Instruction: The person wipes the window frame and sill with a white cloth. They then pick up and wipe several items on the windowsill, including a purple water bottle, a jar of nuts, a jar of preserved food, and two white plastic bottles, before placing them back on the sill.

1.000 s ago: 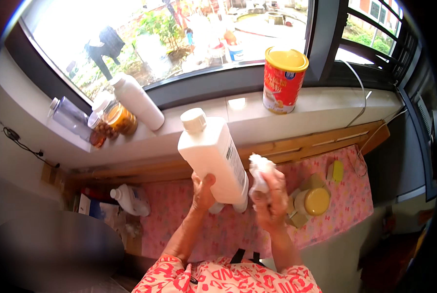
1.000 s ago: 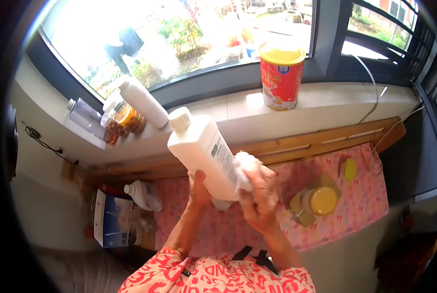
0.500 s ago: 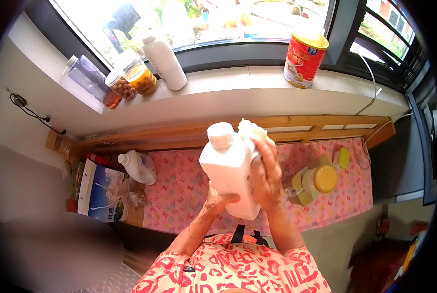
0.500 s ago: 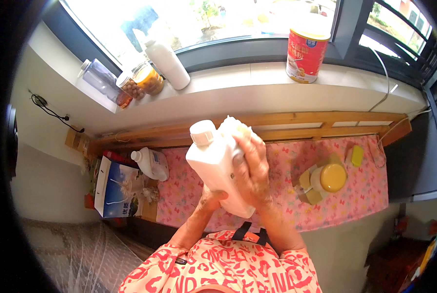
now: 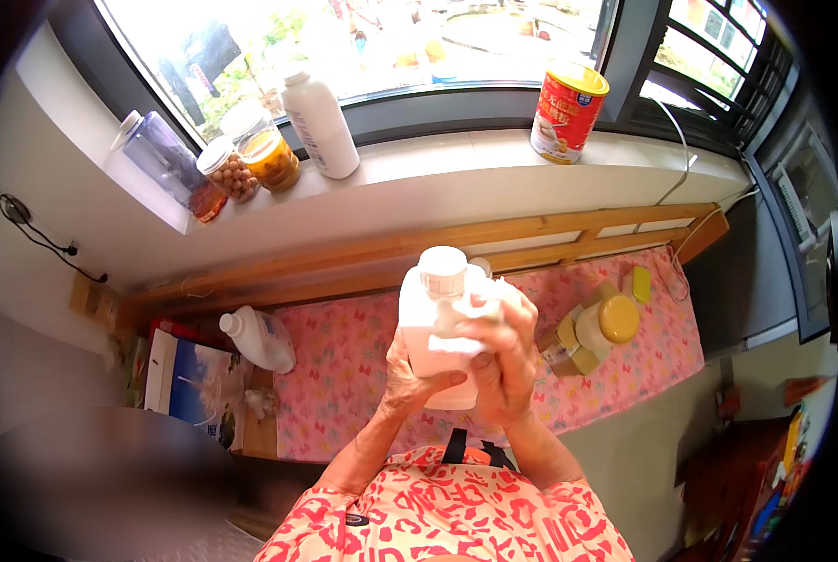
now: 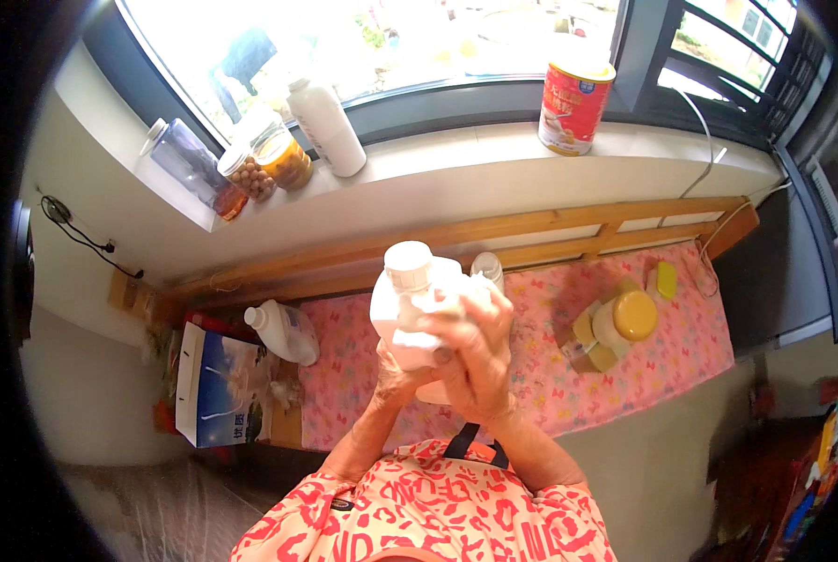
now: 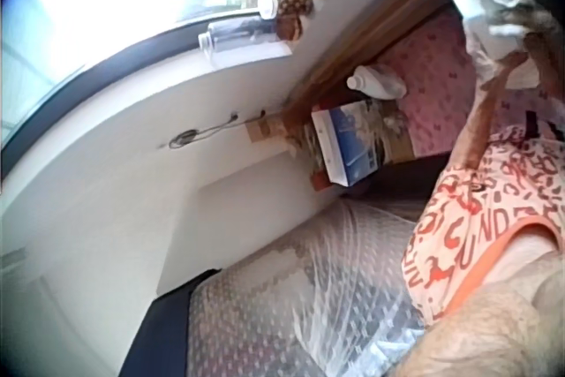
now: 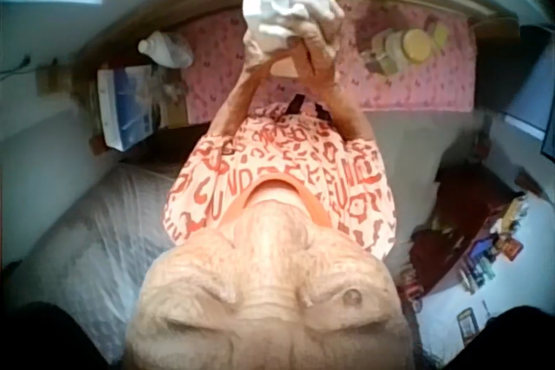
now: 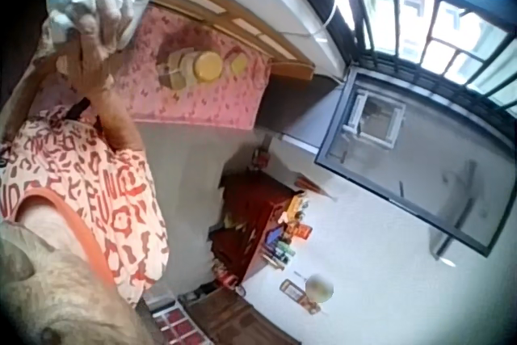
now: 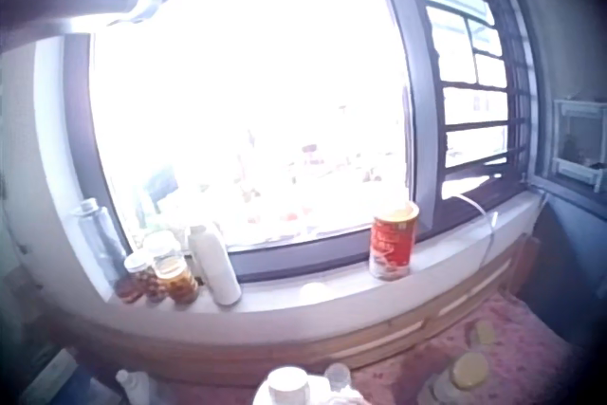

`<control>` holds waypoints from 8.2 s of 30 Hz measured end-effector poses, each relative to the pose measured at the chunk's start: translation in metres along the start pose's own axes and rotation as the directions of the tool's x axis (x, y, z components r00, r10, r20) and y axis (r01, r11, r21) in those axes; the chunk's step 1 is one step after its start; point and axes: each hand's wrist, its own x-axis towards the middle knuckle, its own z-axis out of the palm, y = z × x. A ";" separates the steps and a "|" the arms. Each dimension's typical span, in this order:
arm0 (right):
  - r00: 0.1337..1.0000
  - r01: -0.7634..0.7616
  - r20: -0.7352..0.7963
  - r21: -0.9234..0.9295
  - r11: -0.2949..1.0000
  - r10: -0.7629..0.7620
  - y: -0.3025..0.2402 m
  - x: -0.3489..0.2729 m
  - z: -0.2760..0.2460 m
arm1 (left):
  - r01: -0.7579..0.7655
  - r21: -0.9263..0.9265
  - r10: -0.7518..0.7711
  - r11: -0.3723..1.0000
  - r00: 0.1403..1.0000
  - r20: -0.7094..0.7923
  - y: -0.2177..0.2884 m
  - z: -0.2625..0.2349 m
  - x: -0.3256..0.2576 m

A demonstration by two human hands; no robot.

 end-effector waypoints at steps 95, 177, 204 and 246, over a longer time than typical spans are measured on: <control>0.927 -0.255 0.297 0.053 0.965 0.229 0.007 0.026 -0.090 | -0.527 0.472 0.520 0.707 0.839 0.158 -0.033 0.005 -0.024; 0.959 -0.272 -0.004 0.259 0.927 0.283 0.007 -0.011 0.008 | -0.018 -0.383 0.023 0.923 1.000 0.010 0.010 0.007 -0.015; 0.982 0.173 0.099 -0.161 0.972 -0.158 0.008 -0.040 -0.002 | -0.159 -0.256 0.091 0.954 0.962 -0.259 0.017 0.014 -0.011; 0.984 -0.043 0.177 0.056 0.998 0.032 0.001 -0.003 0.001 | -0.161 -0.447 0.196 0.880 0.980 0.033 -0.005 -0.006 -0.003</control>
